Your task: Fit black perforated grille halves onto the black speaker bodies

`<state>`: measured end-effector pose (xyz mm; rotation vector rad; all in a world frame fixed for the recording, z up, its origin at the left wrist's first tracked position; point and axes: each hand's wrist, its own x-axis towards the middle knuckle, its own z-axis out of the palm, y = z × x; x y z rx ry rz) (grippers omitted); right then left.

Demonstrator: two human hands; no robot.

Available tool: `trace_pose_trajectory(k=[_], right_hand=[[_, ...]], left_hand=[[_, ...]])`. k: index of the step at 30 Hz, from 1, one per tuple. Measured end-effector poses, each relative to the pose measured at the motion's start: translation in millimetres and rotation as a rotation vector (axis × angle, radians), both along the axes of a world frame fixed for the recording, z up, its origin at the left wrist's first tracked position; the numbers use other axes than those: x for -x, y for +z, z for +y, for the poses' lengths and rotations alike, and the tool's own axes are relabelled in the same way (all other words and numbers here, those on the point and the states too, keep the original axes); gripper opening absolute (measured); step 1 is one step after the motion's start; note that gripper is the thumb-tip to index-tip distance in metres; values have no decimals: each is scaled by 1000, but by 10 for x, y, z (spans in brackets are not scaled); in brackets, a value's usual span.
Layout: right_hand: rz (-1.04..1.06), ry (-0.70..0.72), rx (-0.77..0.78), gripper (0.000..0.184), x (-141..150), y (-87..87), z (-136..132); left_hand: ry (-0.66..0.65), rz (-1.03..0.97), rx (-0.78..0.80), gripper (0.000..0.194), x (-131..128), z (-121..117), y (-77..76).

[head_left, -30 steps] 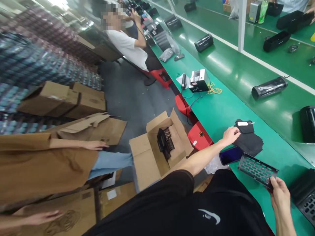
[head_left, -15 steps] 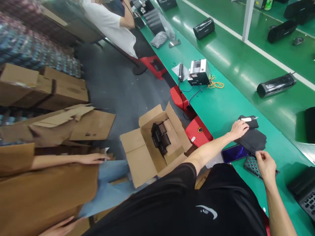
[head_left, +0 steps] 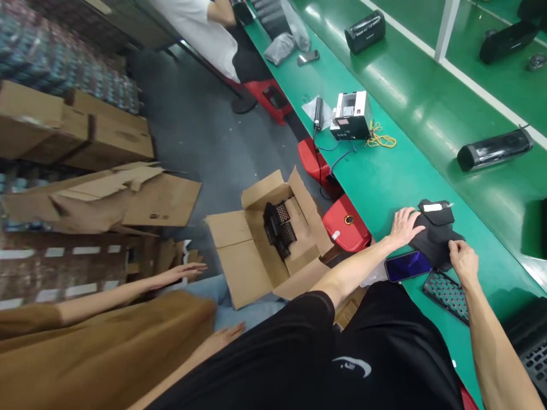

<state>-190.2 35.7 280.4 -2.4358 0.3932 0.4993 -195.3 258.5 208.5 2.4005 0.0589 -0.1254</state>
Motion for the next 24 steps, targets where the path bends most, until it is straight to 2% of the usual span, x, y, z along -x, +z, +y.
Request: trace_pose_trajectory(k=[2,4,7,9,10,12,15,18,20,22,24], right_hand=[[5,17,-99,27,-22,108,-140],[42,26,-229,28,-7,248,-298],[187,0,-460,38,109,475,-543],[298,-48,-607,46,233,597,-683],[340,-83,-670,48,301,640,-739],[391,-169,-766,51,446,686,-821],[418,-299,-847,62,690,668,-888],[334,-453,-910,73,987,595,-928],[236,-546,-899,69,1197,524,-958],[155,-610,-823,66,1379,429,-994],[97,-661,-709,69,1507,307,-1032]], left_hand=[[15,-2,26,53,-9,-1,63],[-59,-52,89,59,-6,-39,195],[-394,-130,328,76,35,-190,484],[-567,-56,552,69,86,-340,676],[-593,25,648,58,118,-420,755],[-549,209,767,35,194,-568,860],[-420,399,853,26,326,-732,887],[-342,488,939,33,456,-816,823],[-329,518,936,42,524,-838,769],[-333,514,878,49,568,-848,726],[-353,484,748,53,591,-865,705]])
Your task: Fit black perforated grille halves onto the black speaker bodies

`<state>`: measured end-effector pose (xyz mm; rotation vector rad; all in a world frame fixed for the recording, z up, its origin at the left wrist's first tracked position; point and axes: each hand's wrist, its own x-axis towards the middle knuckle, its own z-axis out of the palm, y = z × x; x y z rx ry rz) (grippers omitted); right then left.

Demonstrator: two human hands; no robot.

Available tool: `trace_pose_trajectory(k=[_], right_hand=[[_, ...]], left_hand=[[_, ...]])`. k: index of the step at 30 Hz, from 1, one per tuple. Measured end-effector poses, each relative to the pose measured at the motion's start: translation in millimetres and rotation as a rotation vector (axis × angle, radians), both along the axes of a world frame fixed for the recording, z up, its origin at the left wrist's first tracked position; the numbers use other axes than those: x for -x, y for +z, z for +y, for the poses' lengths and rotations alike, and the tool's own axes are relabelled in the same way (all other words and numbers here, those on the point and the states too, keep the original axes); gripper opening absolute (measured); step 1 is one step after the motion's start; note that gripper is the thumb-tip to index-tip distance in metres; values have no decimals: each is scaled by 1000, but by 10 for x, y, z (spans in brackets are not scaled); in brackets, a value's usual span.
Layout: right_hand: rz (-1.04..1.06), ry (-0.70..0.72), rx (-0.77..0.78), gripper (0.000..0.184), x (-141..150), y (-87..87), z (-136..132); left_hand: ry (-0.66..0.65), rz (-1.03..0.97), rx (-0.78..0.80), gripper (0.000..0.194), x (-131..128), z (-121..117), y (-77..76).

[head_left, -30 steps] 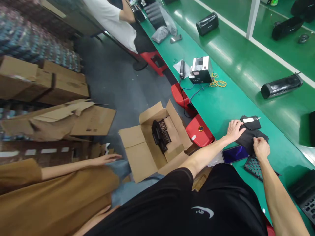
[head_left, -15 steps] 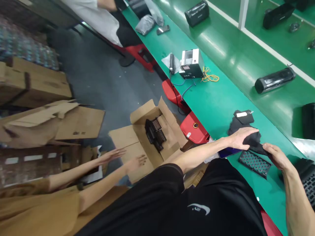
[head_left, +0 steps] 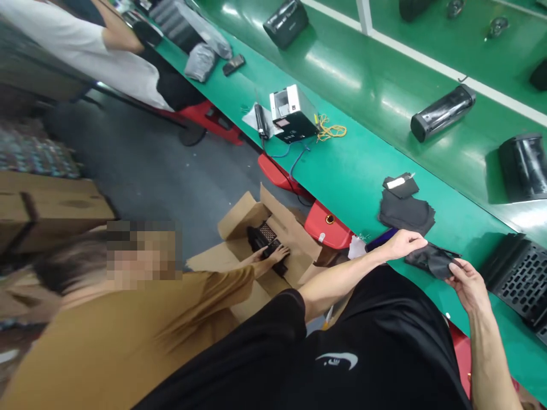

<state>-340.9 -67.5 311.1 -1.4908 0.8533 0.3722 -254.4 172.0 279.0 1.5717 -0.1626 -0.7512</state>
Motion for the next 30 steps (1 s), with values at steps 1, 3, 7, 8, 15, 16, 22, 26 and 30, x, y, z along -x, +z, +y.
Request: trace_pose_trajectory(k=[1,3,7,8,15,16,22,26,30], right_hand=[[3,-20,74,71,39,-67,-19],[15,-40,240,72,73,-201,-57],[42,-18,559,68,51,-402,-103],[46,-4,614,70,43,-432,-104],[2,81,697,63,-11,-493,-76],[-7,75,686,59,-28,-481,-85],[-58,7,394,57,-69,-226,-94],[-55,-73,78,66,-53,60,35],[-80,-195,-35,69,-56,313,87]], left_hand=[[-30,-47,-87,55,6,-16,0],[-137,-163,-321,54,17,-66,19],[-328,-321,-713,38,75,-187,95],[-326,-332,-756,36,97,-209,106],[-276,-430,-844,38,117,-242,0],[-282,-431,-830,29,95,-232,-14],[-39,-311,-511,14,-94,4,123],[89,145,-116,39,-175,181,335],[97,354,152,62,-179,236,549]])
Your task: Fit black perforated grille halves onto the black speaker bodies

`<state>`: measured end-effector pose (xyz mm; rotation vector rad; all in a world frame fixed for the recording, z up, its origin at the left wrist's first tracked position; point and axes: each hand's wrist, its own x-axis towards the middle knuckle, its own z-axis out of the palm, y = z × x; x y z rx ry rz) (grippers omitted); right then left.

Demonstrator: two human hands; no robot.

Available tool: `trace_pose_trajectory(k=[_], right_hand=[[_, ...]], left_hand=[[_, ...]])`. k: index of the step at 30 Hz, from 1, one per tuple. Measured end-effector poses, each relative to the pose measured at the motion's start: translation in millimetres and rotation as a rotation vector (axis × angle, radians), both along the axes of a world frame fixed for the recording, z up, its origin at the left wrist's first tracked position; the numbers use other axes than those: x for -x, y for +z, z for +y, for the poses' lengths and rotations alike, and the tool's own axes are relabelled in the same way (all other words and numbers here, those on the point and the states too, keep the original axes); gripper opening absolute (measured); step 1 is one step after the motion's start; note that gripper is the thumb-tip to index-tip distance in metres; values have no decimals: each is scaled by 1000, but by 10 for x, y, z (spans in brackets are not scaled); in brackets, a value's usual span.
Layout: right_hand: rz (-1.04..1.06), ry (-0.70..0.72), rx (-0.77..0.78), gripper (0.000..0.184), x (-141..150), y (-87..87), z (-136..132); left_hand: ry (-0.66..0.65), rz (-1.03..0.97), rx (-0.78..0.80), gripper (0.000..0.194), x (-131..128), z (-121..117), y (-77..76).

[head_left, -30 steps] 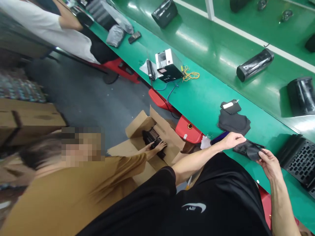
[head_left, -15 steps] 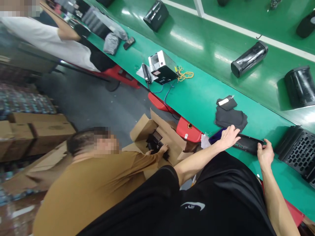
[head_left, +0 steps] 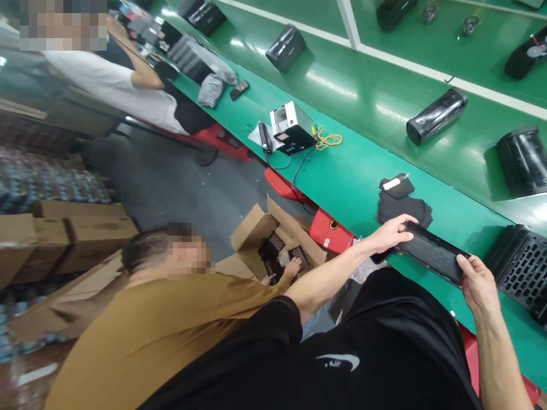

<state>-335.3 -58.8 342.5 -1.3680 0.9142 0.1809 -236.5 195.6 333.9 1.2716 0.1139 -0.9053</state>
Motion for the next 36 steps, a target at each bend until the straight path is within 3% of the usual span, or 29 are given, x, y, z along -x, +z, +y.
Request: trace_pose_trajectory(k=[5,12,16,21,36], right_hand=[[0,-55,-44,64,52,265,-80],[-25,-147,-44,67,139,588,-80],[-7,-147,28,66,172,619,-101],[-52,-161,7,63,250,585,-196],[-59,-209,6,55,221,687,-298]], left_hand=[[-56,34,119,73,23,-30,225],[75,-18,131,48,70,-178,323],[53,-30,147,48,95,-220,400],[76,17,198,47,96,-252,487],[21,-15,212,58,90,-354,527]])
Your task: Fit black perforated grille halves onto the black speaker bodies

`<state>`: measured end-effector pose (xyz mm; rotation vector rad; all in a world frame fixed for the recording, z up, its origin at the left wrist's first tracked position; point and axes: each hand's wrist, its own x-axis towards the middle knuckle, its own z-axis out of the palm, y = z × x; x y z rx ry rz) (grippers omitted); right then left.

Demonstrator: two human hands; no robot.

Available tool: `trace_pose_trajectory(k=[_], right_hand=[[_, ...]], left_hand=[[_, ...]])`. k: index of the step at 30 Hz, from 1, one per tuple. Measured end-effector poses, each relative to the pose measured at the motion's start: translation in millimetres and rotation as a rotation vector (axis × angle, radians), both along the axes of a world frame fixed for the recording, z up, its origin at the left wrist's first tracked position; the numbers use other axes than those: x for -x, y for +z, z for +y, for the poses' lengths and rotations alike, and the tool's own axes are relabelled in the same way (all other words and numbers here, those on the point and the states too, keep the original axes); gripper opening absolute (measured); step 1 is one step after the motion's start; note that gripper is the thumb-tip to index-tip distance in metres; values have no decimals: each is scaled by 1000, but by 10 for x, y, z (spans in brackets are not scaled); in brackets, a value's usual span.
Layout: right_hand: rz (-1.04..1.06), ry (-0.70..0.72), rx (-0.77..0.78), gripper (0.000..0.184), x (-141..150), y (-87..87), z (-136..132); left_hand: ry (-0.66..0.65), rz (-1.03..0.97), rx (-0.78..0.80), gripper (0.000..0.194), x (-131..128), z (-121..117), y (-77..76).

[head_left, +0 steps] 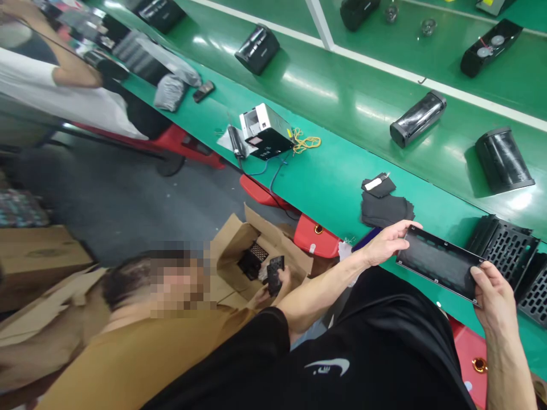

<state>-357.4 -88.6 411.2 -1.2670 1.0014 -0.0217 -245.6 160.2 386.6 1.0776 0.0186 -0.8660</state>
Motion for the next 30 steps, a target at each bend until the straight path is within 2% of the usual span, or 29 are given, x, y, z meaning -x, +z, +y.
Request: trace_pose_trajectory(k=[13,20,30], right_hand=[[13,4,8,55,-2,-3,-127],[19,-45,-16,57,-31,19,-161],[-25,2,23,48,-29,-15,-265]], left_hand=[[-45,-98,-67,65,-14,-77,4],[-45,-63,-24,63,-24,-143,-19],[-54,-80,-39,66,-53,-242,-50]])
